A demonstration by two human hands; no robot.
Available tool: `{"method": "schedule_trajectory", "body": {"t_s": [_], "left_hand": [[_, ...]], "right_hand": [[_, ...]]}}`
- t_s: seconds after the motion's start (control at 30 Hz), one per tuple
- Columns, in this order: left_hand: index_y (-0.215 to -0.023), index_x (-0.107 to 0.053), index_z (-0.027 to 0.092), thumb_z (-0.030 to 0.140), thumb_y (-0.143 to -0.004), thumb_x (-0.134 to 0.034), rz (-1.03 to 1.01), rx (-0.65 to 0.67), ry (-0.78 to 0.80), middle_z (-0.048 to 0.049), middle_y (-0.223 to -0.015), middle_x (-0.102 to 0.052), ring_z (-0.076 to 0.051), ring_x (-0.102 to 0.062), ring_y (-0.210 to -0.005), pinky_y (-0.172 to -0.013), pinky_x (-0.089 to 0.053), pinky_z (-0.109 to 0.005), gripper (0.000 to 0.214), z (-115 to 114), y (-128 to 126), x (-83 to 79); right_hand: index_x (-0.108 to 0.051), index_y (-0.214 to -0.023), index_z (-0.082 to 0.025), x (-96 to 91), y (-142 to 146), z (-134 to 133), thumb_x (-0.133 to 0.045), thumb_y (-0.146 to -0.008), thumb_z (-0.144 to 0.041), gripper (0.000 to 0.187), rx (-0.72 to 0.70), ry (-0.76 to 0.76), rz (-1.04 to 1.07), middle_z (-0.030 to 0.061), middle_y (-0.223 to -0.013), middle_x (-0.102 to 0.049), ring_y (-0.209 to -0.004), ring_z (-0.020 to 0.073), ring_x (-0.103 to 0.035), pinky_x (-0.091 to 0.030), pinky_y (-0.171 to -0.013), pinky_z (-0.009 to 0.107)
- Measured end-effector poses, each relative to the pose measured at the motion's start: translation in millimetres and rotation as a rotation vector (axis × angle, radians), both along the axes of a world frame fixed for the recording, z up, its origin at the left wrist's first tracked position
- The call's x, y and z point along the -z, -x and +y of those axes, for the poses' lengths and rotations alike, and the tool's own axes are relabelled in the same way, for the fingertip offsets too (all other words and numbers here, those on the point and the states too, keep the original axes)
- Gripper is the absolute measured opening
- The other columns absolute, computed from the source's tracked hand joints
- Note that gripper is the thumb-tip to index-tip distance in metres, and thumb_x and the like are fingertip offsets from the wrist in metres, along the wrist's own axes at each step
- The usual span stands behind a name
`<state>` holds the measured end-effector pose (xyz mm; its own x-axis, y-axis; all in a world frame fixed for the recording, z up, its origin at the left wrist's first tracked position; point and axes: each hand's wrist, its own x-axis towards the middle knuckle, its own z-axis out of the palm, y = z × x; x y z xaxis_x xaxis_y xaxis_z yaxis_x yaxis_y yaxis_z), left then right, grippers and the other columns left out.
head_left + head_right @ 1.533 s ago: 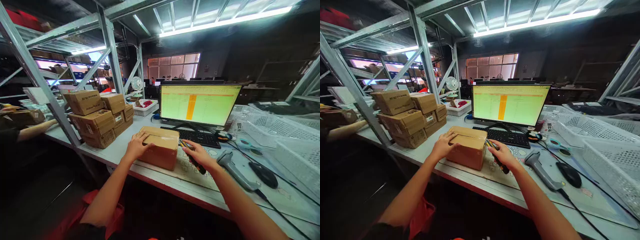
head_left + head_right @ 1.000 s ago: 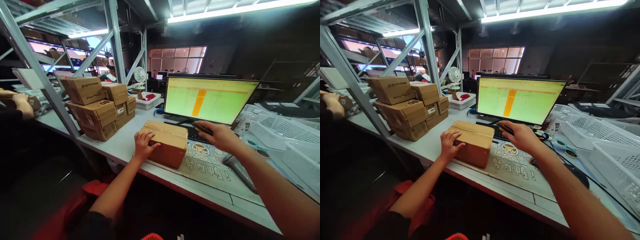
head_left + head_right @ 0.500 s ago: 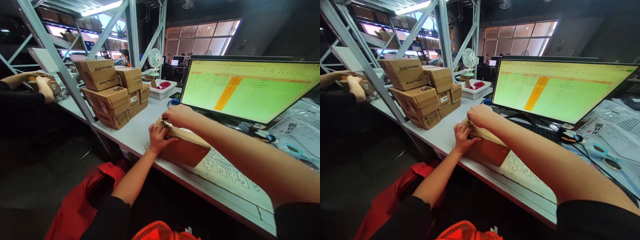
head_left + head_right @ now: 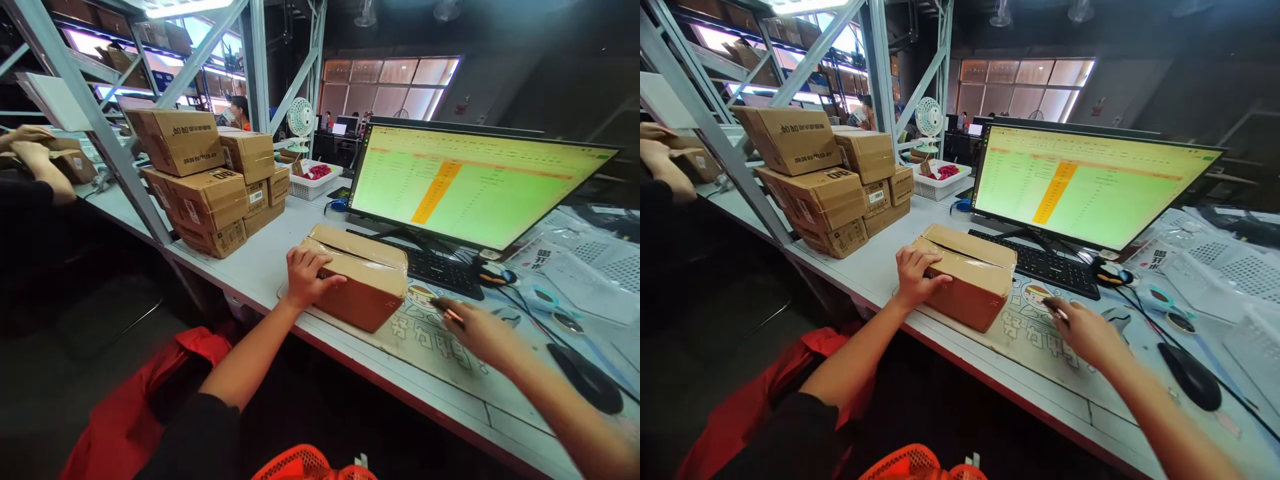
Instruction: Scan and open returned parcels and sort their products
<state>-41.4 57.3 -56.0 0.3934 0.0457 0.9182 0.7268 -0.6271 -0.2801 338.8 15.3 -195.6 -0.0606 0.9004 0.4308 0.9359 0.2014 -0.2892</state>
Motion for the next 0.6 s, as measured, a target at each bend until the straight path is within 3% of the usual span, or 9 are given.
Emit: {"method": "schedule_trajectory", "body": {"t_s": [0.07, 0.13, 0.2, 0.27, 0.33, 0.4, 0.5, 0.6], "left_hand": [[-0.102, -0.074, 0.025, 0.070, -0.092, -0.067, 0.002, -0.028, 0.043, -0.0061, -0.097, -0.077, -0.026, -0.062, -0.099, -0.100, -0.041, -0.044, 0.047, -9.2, -4.0, 2.4], [-0.103, -0.074, 0.025, 0.069, -0.090, -0.070, -0.003, -0.079, 0.105, -0.0065, -0.099, -0.077, -0.027, -0.062, -0.101, -0.101, -0.040, -0.045, 0.046, -17.3, -8.3, 5.7], [-0.103, -0.074, 0.026, 0.070, -0.089, -0.072, -0.008, -0.121, 0.160, -0.0070, -0.101, -0.076, -0.028, -0.061, -0.103, -0.103, -0.040, -0.046, 0.046, -22.2, -11.7, 8.5], [-0.102, -0.075, 0.026, 0.071, -0.087, -0.072, -0.008, -0.148, 0.192, -0.0075, -0.101, -0.076, -0.028, -0.061, -0.105, -0.104, -0.040, -0.047, 0.048, -23.4, -13.2, 10.1], [-0.101, -0.075, 0.026, 0.073, -0.087, -0.072, -0.007, -0.160, 0.199, -0.0077, -0.102, -0.076, -0.029, -0.061, -0.106, -0.105, -0.039, -0.048, 0.049, -22.8, -13.0, 10.4], [-0.100, -0.075, 0.026, 0.073, -0.086, -0.071, -0.006, -0.167, 0.197, -0.0075, -0.103, -0.077, -0.029, -0.062, -0.105, -0.105, -0.039, -0.047, 0.049, -22.1, -12.1, 9.8], [-0.102, -0.076, 0.026, 0.074, -0.087, -0.070, -0.006, -0.174, 0.192, -0.0069, -0.102, -0.078, -0.028, -0.062, -0.104, -0.103, -0.039, -0.046, 0.050, -22.7, -11.4, 8.1], [-0.101, -0.075, 0.026, 0.073, -0.089, -0.069, -0.003, -0.169, 0.172, -0.0064, -0.101, -0.078, -0.028, -0.062, -0.102, -0.103, -0.039, -0.046, 0.049, -23.7, -12.4, 6.9]], "right_hand": [[-0.079, -0.117, -0.029, 20.5, 9.1, 0.8, -0.055, -0.094, -0.043, 0.037, -0.076, 0.064, 0.093, 0.0176, -0.102, -0.078, -0.081, 0.0341, -0.076, -0.061, -0.072, 0.048], [-0.081, -0.106, -0.028, 13.5, 11.6, 3.0, -0.055, -0.091, -0.048, 0.037, -0.100, 0.070, 0.130, 0.0200, -0.096, -0.076, -0.083, 0.0376, -0.074, -0.061, -0.077, 0.054], [-0.081, -0.107, -0.024, -20.7, 12.0, 7.6, -0.052, -0.091, -0.053, 0.044, -0.078, -0.058, 0.178, 0.0208, -0.100, -0.075, -0.089, 0.0392, -0.073, -0.060, -0.084, 0.058], [-0.076, -0.123, -0.020, -71.7, 20.6, 16.0, -0.047, -0.096, -0.057, 0.054, -0.069, -0.227, 0.262, 0.0203, -0.114, -0.073, -0.102, 0.0372, -0.072, -0.058, -0.093, 0.056], [-0.070, -0.137, -0.021, -123.1, 43.6, 28.4, -0.050, -0.098, -0.058, 0.057, -0.222, -0.245, 0.298, 0.0165, -0.124, -0.072, -0.112, 0.0328, -0.070, -0.058, -0.097, 0.049], [-0.068, -0.140, -0.021, -161.5, 77.0, 43.0, -0.063, -0.093, -0.060, 0.061, -0.387, -0.195, 0.216, 0.0153, -0.135, -0.067, -0.125, 0.0326, -0.064, -0.052, -0.107, 0.046], [-0.064, -0.145, -0.018, -188.8, 122.2, 59.2, -0.074, -0.087, -0.060, 0.072, -0.465, -0.040, 0.053, 0.0169, -0.137, -0.066, -0.123, 0.0328, -0.065, -0.050, -0.107, 0.043], [-0.061, -0.148, -0.017, -199.2, 136.9, 61.0, -0.066, -0.095, -0.057, 0.067, -0.448, 0.001, -0.114, 0.0174, -0.129, -0.072, -0.117, 0.0324, -0.068, -0.051, -0.099, 0.040]]}}
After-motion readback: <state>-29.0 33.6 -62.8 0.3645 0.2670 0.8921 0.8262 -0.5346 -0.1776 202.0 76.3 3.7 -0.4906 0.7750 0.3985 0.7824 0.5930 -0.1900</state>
